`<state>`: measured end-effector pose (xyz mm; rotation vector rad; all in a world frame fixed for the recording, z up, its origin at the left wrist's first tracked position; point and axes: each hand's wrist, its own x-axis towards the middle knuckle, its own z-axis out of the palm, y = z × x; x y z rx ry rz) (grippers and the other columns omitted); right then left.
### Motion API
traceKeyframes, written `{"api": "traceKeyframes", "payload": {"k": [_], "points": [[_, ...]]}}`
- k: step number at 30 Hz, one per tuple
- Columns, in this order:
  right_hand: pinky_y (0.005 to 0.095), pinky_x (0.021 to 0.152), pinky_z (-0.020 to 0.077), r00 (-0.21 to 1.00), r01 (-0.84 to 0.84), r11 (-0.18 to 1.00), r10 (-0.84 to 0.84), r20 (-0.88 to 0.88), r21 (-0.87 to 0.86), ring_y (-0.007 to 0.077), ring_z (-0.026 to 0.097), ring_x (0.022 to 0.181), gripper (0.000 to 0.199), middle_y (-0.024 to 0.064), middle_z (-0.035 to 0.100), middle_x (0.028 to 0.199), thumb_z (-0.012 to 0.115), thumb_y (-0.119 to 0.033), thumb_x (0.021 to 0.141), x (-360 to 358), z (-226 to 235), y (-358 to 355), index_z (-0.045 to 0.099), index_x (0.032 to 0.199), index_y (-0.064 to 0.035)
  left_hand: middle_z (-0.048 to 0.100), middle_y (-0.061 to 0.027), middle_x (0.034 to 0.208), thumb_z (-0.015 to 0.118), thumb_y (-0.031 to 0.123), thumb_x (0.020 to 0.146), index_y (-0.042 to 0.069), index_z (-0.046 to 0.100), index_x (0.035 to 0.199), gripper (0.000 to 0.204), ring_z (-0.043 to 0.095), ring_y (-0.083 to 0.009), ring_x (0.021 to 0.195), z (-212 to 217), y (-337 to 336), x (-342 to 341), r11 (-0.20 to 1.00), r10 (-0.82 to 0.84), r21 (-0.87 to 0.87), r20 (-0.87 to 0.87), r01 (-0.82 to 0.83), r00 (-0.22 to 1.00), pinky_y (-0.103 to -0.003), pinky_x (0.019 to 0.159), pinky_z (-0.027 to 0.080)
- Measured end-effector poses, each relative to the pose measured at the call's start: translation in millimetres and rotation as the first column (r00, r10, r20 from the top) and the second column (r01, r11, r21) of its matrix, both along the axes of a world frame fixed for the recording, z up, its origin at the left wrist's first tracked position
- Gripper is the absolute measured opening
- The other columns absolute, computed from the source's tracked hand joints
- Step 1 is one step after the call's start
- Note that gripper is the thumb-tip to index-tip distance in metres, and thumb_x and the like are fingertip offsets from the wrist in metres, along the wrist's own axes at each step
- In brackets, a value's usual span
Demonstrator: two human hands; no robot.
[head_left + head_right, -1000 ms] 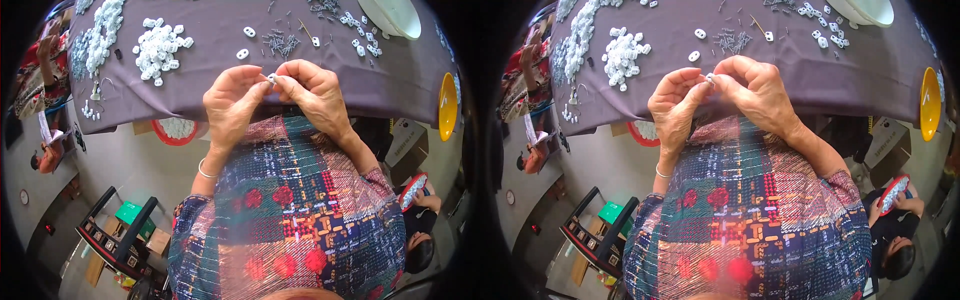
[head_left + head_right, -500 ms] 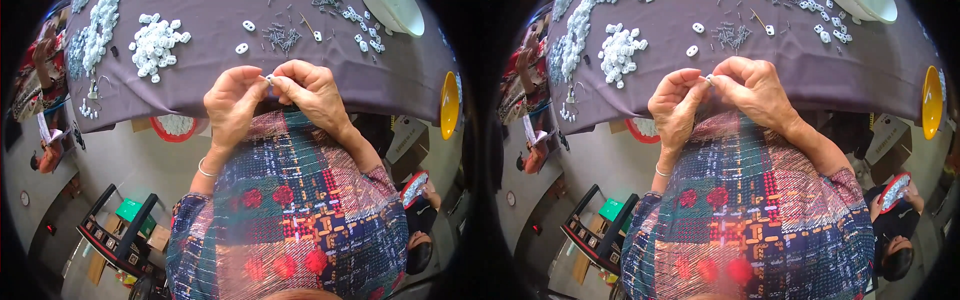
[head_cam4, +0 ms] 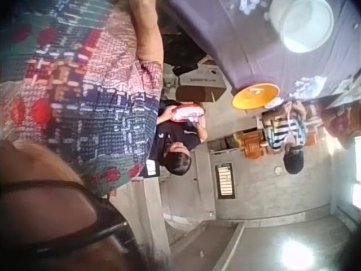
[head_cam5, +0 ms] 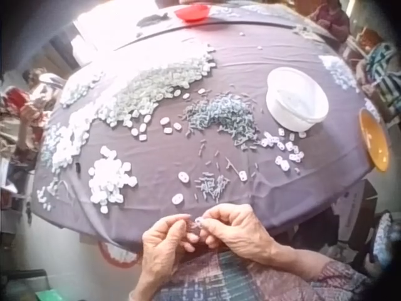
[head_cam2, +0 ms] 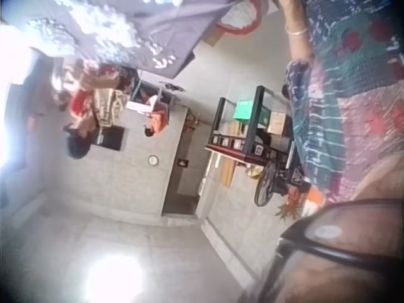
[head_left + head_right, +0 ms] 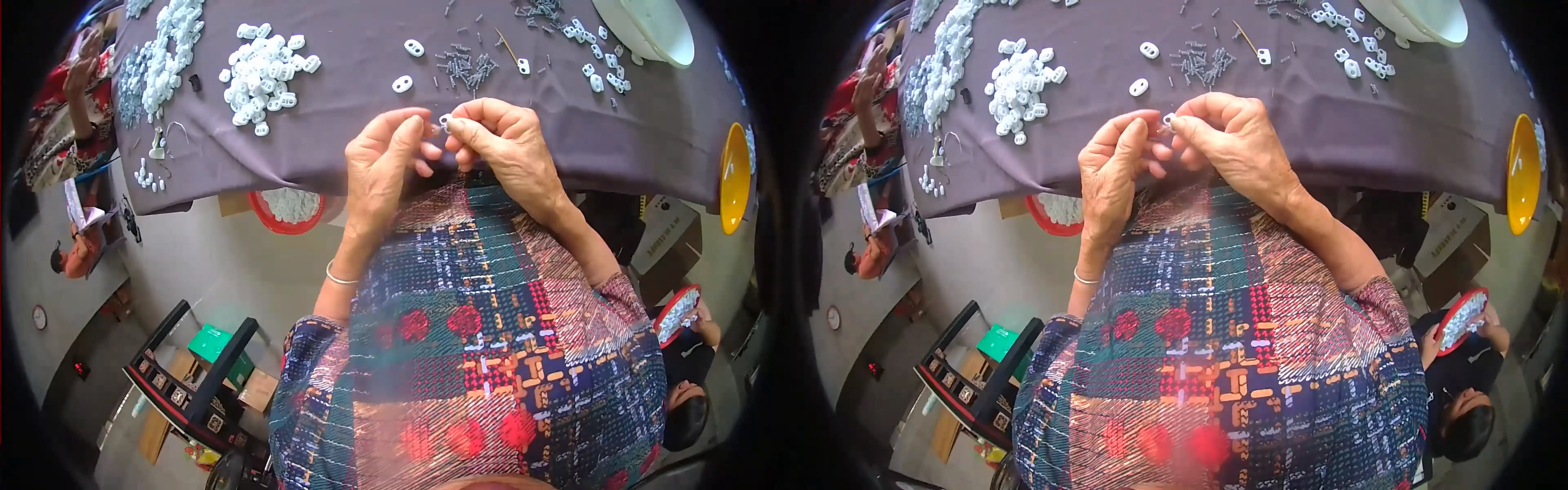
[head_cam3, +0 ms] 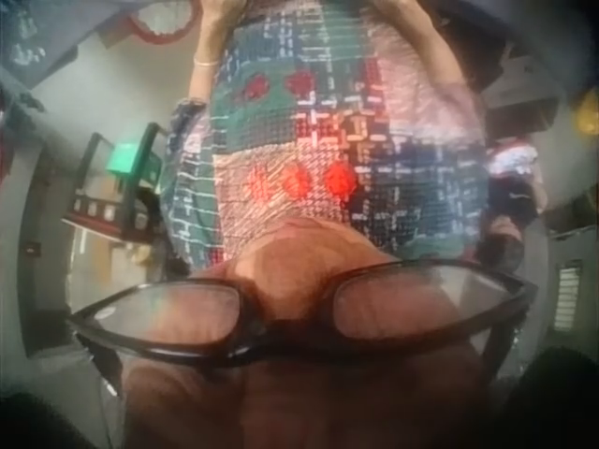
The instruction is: The person assembles plastic components by fitting springs and plastic pieces together by hand, then sweeps the assembled pieces into a basket.
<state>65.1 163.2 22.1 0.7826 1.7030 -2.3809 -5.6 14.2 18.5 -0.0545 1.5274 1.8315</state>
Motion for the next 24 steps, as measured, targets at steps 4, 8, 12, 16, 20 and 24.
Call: {"api": "traceKeyframes", "payload": {"k": [4,8,12,16,20,24], "points": [[0.0165,0.056,0.0454,1.000,-0.011,1.000,0.011,-0.004,0.023,0.0032,0.054,0.061,0.016,0.0001,0.061,0.075,0.058,-0.015,0.089,-1,-2,-1,0.061,0.094,0.0000,0.064,-0.0054,0.080,0.058,0.013,0.089,-0.002,0.062,0.099,0.018,0.058,-0.0078,0.067,2,1,3,0.994,-0.088,-0.069,-0.063,0.083,0.994,-0.019,0.055,0.047],[0.0168,0.058,0.0458,1.000,-0.023,0.999,0.024,-0.017,0.025,0.0034,0.054,0.062,0.016,-0.0001,0.061,0.075,0.058,-0.014,0.090,-2,-4,-2,0.061,0.095,0.0004,0.064,-0.0048,0.079,0.059,0.013,0.089,-0.001,0.062,0.096,0.016,0.058,-0.0080,0.065,-4,0,3,0.989,-0.110,-0.112,-0.146,0.094,0.983,-0.019,0.055,0.047],[0.0170,0.059,0.0459,0.998,-0.041,0.996,0.044,-0.042,0.079,0.0037,0.054,0.064,0.015,0.0003,0.061,0.076,0.057,-0.013,0.090,-3,-3,-2,0.060,0.095,0.0012,0.064,-0.0037,0.078,0.059,0.013,0.088,-0.001,0.062,0.094,0.015,0.057,-0.0066,0.065,-5,1,4,0.989,-0.087,-0.130,-0.169,0.066,0.982,-0.019,0.056,0.047],[0.0173,0.058,0.0459,0.995,-0.066,0.982,0.078,-0.060,0.176,0.0040,0.054,0.063,0.015,0.0008,0.061,0.076,0.056,-0.012,0.090,-3,-8,-1,0.060,0.096,0.0017,0.064,-0.0030,0.077,0.060,0.009,0.088,-0.001,0.063,0.093,0.012,0.055,-0.0058,0.064,-10,2,4,0.994,-0.081,-0.093,-0.230,0.061,0.970,-0.018,0.056,0.045],[0.0172,0.057,0.0454,0.990,-0.124,0.975,0.135,-0.047,0.182,0.0039,0.053,0.062,0.015,0.0012,0.061,0.075,0.056,-0.012,0.090,-4,-8,6,0.060,0.095,0.0019,0.063,-0.0022,0.076,0.060,0.007,0.087,-0.002,0.063,0.093,0.011,0.055,-0.0056,0.064,-12,2,4,0.995,-0.067,-0.088,-0.236,0.047,0.969,-0.018,0.057,0.045],[0.0170,0.055,0.0448,0.982,-0.177,0.966,0.186,-0.030,0.187,0.0038,0.052,0.060,0.016,0.0009,0.060,0.073,0.057,-0.013,0.089,-7,-3,10,0.060,0.095,0.0017,0.062,-0.0022,0.073,0.060,0.009,0.087,-0.002,0.064,0.092,0.012,0.055,-0.0054,0.061,-17,1,2,0.995,-0.086,-0.065,-0.263,0.071,0.961,-0.018,0.055,0.046]]}}
